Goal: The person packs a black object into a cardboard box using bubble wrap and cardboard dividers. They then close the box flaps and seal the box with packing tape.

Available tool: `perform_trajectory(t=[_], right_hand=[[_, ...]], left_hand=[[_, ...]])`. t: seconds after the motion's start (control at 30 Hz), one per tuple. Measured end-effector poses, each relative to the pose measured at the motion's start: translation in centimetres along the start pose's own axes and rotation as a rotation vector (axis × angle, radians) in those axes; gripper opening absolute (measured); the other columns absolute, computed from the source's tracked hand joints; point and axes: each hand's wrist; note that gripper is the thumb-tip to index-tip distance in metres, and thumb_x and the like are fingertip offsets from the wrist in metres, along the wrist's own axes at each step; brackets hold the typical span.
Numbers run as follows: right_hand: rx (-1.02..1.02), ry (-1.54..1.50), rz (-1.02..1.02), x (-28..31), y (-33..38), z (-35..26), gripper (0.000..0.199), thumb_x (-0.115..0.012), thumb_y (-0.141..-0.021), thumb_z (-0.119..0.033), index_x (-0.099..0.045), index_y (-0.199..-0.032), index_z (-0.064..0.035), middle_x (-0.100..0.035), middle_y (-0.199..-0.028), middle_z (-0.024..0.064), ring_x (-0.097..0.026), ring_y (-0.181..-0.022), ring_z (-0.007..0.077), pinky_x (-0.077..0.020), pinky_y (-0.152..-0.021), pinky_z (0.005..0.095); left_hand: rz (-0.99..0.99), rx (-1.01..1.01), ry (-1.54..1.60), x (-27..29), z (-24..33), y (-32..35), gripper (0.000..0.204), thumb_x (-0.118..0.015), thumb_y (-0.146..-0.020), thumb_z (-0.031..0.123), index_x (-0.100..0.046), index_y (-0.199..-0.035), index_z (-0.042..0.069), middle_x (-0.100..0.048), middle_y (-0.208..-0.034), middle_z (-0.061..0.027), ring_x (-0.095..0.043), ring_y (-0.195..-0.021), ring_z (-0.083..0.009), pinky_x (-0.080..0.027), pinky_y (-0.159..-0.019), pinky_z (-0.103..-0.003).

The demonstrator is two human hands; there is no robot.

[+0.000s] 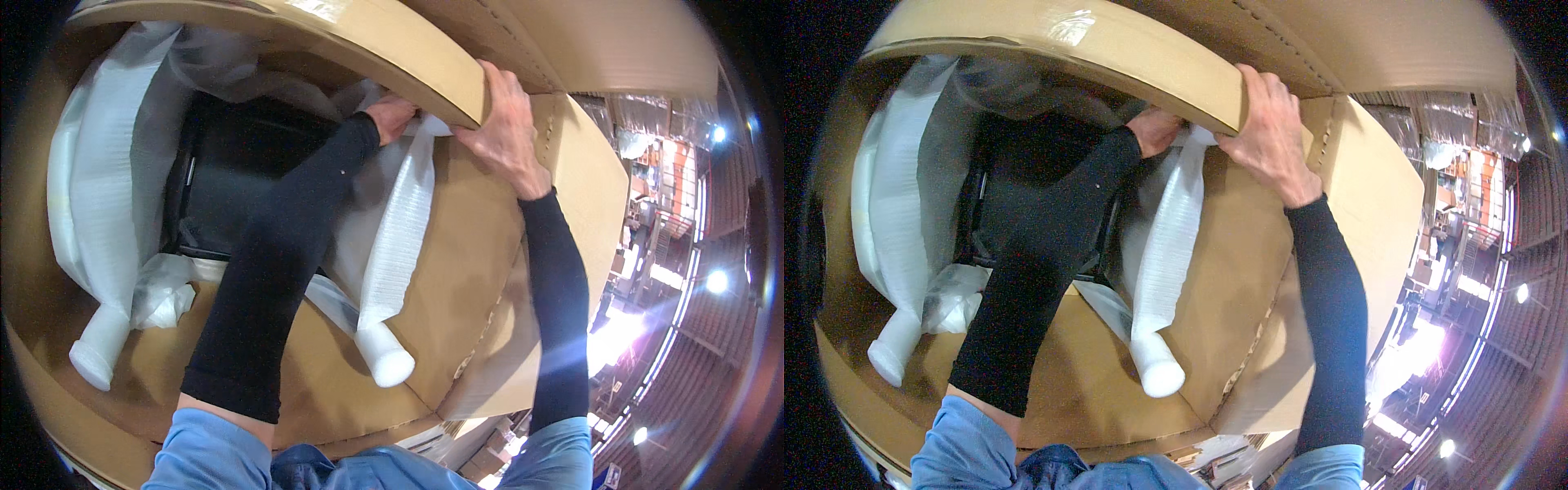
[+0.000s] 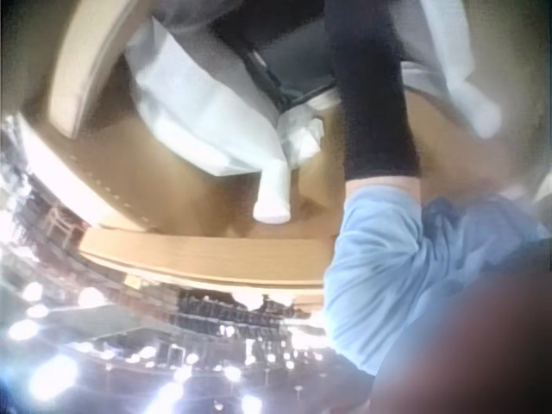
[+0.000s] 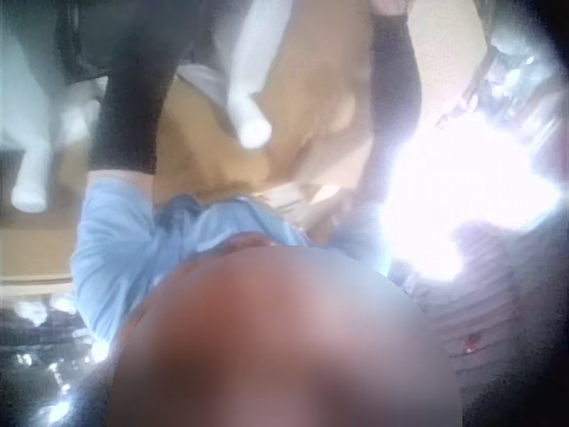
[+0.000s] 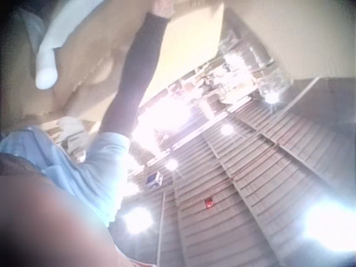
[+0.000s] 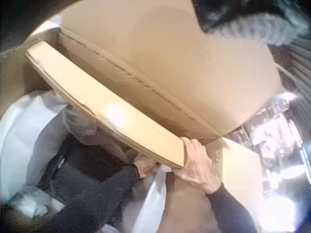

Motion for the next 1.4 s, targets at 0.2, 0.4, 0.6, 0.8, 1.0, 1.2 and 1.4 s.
perform_trajectory(t=[0.2,0.4,0.6,0.8,1.0,1.2,1.4], right_hand=[[-0.009,-0.068,-0.052,1.0,-1.6,-0.6,0.09,-0.09,-0.063,-0.02,-0.049,-0.142,-0.0047,-0.057,-0.123,0.0176,-0.057,-0.116,0.0375,-0.0451,-0.101,0.0473],[-0.153,-0.25,-0.145,1.2,-0.2,2.2,0.091,-0.088,-0.061,-0.018,-0.05,-0.142,-0.0042,-0.059,-0.129,0.0199,-0.058,-0.122,0.0379,-0.047,-0.105,0.0451],[-0.271,-0.415,-0.324,1.6,-2.2,1.9,0.097,-0.09,-0.057,-0.018,-0.049,-0.143,-0.0024,-0.064,-0.13,0.0201,-0.062,-0.124,0.0338,-0.0472,-0.108,0.0414],[-0.23,-0.464,-0.38,1.9,-2.5,2.8,0.096,-0.091,-0.058,-0.015,-0.049,-0.143,-0.0017,-0.066,-0.13,0.0184,-0.062,-0.124,0.0293,-0.0466,-0.108,0.0376],[-0.142,-0.451,-0.364,2.1,-2.3,3.8,0.097,-0.089,-0.057,-0.02,-0.05,-0.143,-0.0017,-0.066,-0.13,0.0192,-0.062,-0.124,0.0309,-0.0463,-0.108,0.0384],[-0.142,-0.448,-0.365,2.0,-2.1,3.8,0.095,-0.086,-0.058,-0.02,-0.05,-0.144,-0.0021,-0.066,-0.129,0.0185,-0.063,-0.121,0.0285,-0.0454,-0.107,0.036],[-0.149,-0.406,-0.424,2.8,-2.3,3.7,0.095,-0.086,-0.06,-0.02,-0.048,-0.146,-0.0025,-0.063,-0.132,0.0145,-0.059,-0.125,0.0251,-0.0429,-0.11,0.036]], left_hand=[[-0.039,-0.181,-0.295,2.9,-1.1,-2.5,0.036,-0.053,-0.096,0.02,-0.063,-0.13,0.01,-0.061,-0.137,-0.0156,-0.053,-0.131,-0.0354,-0.039,-0.114,-0.045],[0.141,0.422,0.83,-3.4,5.3,-0.2,0.038,-0.054,-0.102,0.033,-0.058,-0.133,0.012,-0.061,-0.139,-0.0087,-0.054,-0.13,-0.0262,-0.041,-0.112,-0.038],[0.289,0.275,0.542,-5.3,5.8,0.9,0.044,-0.051,-0.105,0.036,-0.054,-0.138,0.007,-0.06,-0.139,-0.0055,-0.055,-0.126,-0.0185,-0.041,-0.108,-0.034],[0.161,-0.112,-0.277,-6.1,4.4,2.6,0.036,-0.058,-0.1,0.019,-0.06,-0.129,-0.002,-0.068,-0.127,-0.0114,-0.062,-0.116,-0.0213,-0.049,-0.097,-0.036],[0.137,-0.244,-0.629,-6.6,2.4,5.0,0.06,-0.075,-0.088,0.035,-0.057,-0.133,0.0,-0.059,-0.134,-0.0242,-0.053,-0.129,-0.0401,-0.044,-0.106,-0.048],[0.064,-0.363,-0.938,-6.2,1.9,4.5,0.084,-0.079,-0.078,0.058,-0.054,-0.138,0.004,-0.054,-0.137,-0.0245,-0.049,-0.129,-0.0427,-0.04,-0.11,-0.053],[0.088,-0.323,-0.985,-6.3,1.4,3.8,0.079,-0.078,-0.076,0.057,-0.059,-0.133,0.006,-0.057,-0.134,-0.0194,-0.05,-0.127,-0.0417,-0.04,-0.108,-0.053]])
Point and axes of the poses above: each hand's wrist, its own y-axis away from the middle knuckle, its own x-axis out of the back of the hand, z = x × y
